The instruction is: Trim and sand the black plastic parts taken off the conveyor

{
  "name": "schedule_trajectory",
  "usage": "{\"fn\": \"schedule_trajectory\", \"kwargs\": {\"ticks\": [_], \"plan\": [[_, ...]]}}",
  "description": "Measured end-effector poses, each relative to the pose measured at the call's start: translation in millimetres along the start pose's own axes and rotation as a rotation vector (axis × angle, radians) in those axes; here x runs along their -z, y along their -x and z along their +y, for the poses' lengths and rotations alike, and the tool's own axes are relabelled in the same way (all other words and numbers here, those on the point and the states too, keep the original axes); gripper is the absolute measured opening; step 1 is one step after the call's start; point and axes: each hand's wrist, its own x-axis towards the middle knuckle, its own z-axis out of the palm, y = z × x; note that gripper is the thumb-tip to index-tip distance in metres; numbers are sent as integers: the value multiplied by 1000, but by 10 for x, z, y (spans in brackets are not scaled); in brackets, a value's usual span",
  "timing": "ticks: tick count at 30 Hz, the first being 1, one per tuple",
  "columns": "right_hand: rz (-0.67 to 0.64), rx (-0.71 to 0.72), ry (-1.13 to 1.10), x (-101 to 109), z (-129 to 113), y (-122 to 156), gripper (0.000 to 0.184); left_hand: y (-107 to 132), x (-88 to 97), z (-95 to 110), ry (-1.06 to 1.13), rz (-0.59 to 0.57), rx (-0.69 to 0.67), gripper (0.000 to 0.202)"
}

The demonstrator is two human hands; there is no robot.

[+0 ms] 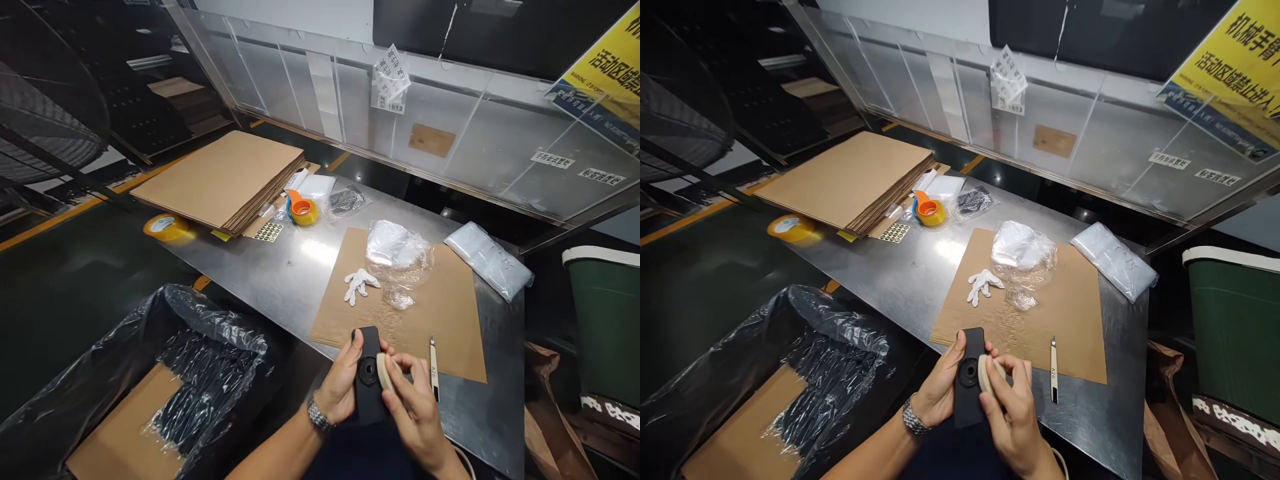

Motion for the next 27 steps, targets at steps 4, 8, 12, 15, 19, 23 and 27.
{"fn": "schedule_trajectory", "kwargs": {"ticks": [4,8,12,15,19,23,27], "plan": [[42,-23,108,-35,11,-162,51,94,-111,5,-170,157,-162,41],[-12,98,25,-42,-81,-217,49,141,-70,14,-330,247,-123,44],[-19,131,-2,-26,-49,-243,48,174,9,-60,-435,210,-18,59],[70,24,11,-21,51,-280,46,184,34,-102,-486,143,108,75],[80,20,51,-4,23,-317,47,143,34,-104,-461,175,9,67],[-87,106,200,31,-172,-322,46,57,53,-105,-317,224,-105,50],[-286,94,259,60,-328,-256,44,-22,112,-117,-60,289,48,51]]}}
